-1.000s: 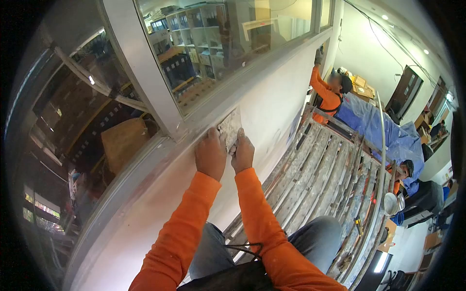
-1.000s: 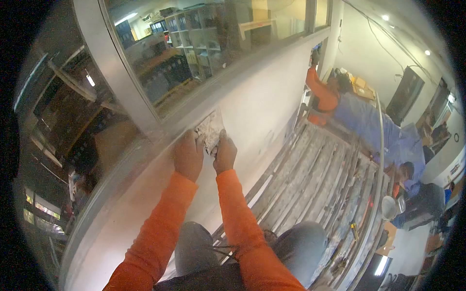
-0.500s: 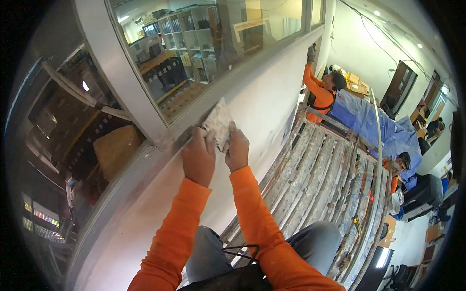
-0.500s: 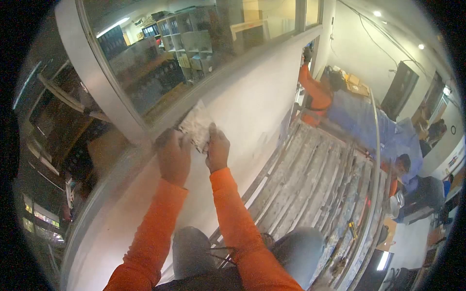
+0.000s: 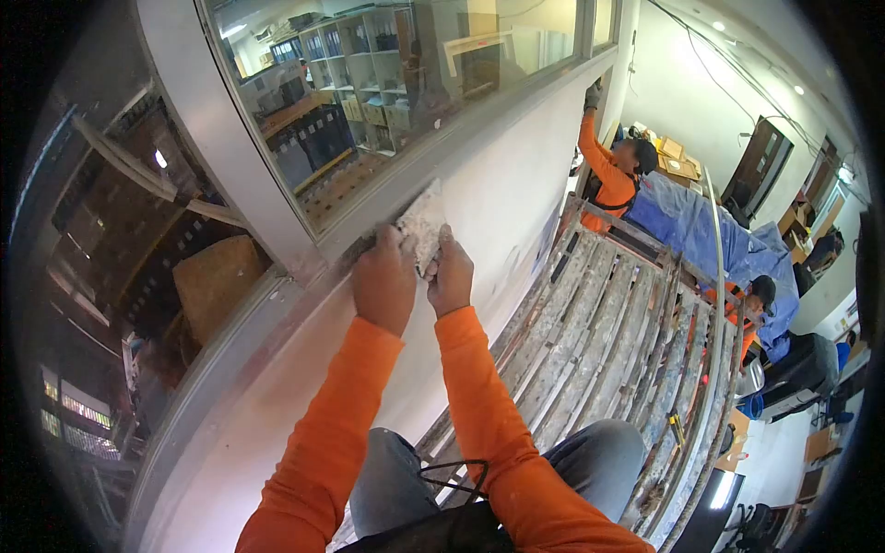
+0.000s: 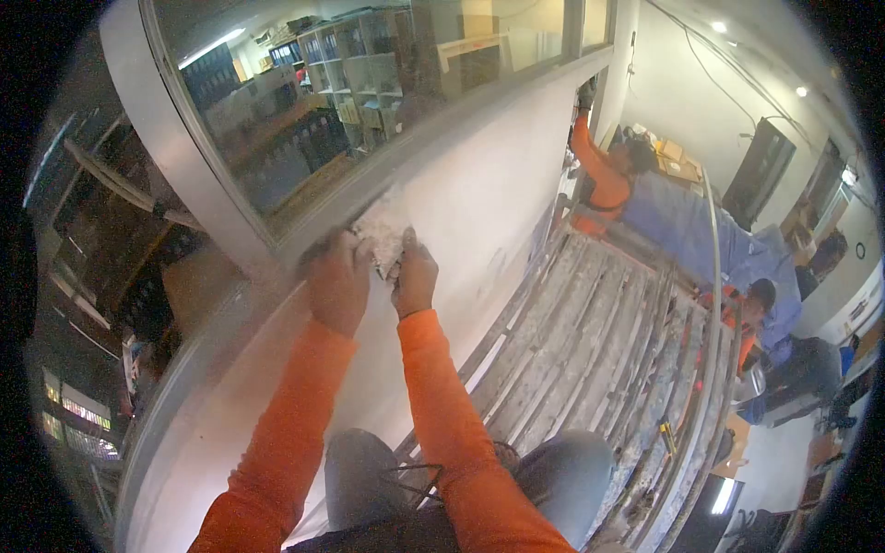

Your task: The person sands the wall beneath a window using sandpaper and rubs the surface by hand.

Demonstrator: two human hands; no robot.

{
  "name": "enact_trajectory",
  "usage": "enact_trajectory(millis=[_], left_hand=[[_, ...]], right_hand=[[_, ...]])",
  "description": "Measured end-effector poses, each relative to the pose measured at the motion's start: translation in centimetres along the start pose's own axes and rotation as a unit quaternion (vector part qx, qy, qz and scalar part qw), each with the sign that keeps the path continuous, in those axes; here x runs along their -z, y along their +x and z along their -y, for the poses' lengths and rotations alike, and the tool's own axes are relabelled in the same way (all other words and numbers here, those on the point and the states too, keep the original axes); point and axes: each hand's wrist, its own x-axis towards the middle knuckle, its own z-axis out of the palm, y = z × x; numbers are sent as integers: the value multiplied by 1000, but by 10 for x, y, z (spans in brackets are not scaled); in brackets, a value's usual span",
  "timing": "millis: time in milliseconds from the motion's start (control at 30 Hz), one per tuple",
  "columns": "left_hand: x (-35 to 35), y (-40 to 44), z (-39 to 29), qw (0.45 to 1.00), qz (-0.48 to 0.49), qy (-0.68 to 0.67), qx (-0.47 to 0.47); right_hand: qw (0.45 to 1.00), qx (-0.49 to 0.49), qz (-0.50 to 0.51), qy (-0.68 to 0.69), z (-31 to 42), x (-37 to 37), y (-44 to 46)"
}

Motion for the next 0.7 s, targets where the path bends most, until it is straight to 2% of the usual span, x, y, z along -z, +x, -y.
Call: enact_trajectory(millis=[33,67,167,233,300,367,400,433,467,500,567,600,667,700], left_hand=[[-12,3,1,997,30,56,36],[-21,5,7,999,0,-28,-28],[-23,2,6,998,-22,-38,-39],[-18,7,1,998,-26,-29,-51],[-23,15,0,998,-35,-18,-56],[-49,23,1,998,19,10,-64],[-71,19,10,996,-12,24,-90],[-66,10,4,996,-16,23,-80],[-56,-3,-6,997,66,21,-39],[-48,-14,-11,989,147,17,3],[-39,-34,-5,988,150,-8,21],[-36,-45,-2,986,160,-32,35],[-39,-61,7,988,135,-69,35],[-41,-65,11,988,111,-102,27]], right_hand=[[1000,-8,-16,13,-3,6,6],[1000,-8,-16,12,-4,11,6],[1000,-13,-7,24,9,10,6],[999,28,-6,-18,14,5,4],[1000,15,-13,-10,12,9,19],[1000,2,-14,-4,-5,33,40],[919,277,10,-281,-24,65,50],[913,282,10,-295,-27,80,43],[907,288,10,-309,-30,94,37],[997,18,-22,-71,-25,99,22],[974,-17,-57,-221,0,99,-20],[972,-22,-55,-228,-1,101,-40],[915,245,7,-320,2,95,-70],[914,243,13,-326,8,85,-80]])
